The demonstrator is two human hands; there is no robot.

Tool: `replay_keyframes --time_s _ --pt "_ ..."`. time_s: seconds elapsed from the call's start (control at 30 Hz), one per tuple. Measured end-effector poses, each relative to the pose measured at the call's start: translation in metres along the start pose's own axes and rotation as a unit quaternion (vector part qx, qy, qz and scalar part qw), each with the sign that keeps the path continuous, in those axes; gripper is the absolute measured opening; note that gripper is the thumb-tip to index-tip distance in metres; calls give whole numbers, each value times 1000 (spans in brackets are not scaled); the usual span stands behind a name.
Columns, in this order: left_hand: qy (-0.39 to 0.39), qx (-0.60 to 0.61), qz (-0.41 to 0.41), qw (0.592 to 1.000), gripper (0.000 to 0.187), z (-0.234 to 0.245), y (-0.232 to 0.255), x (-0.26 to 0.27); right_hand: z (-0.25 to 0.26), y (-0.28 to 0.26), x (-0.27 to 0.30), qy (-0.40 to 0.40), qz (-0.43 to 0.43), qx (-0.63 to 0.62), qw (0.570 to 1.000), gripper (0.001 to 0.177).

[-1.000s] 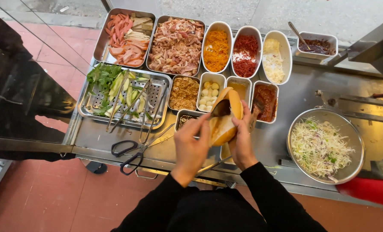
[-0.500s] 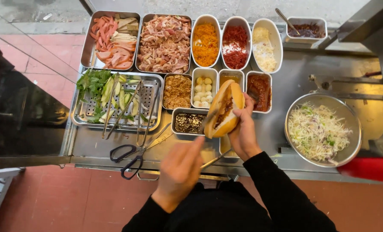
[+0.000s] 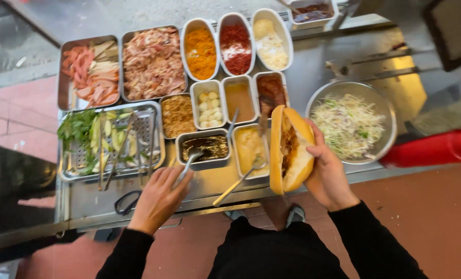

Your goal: The person retrieves baguettes from a display case and prepares two sandwiches at a street food cart. They cut the bread with scissors, spread condiments, and add various fillings including meats, vegetables, and sauces using tongs and spoons.

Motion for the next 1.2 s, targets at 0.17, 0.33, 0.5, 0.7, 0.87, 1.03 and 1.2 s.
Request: replay_keyframes --time_s 0.17,0.33,0.5,0.7,0.87,1.03,1.2 --pt "130 68 45 988 44 79 75 -59 96 -21 56 12 29 -16 999 88" --pt "196 570 122 789 23 112 234 -195 227 -53 143 147 65 -62 985 90" --pt "-120 914 228 313 63 -60 443 -341 375 -71 200 232 82 -70 967 81" --pt "-33 924 371 -85 102 -116 512 -435 465 -82 220 244 106 -80 961 78" --pt "114 884 420 -170 67 -76 516 -435 491 -75 213 232 88 -86 965 83" --pt "-39 920 367 128 64 1 532 -359 474 -77 197 185 24 -19 982 95" --pt "159 818 213 510 88 140 461 -338 466 -43 157 83 36 -38 995 94"
Point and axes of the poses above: each hand's wrist, its own x-axis away from the middle knuckle, its own z-axis out of the back of the hand, y = z × x, the point moved 8 cm from there along -x, towards the middle knuckle, and after that the axes turned 6 degrees about -y, right-handed, at the moved point
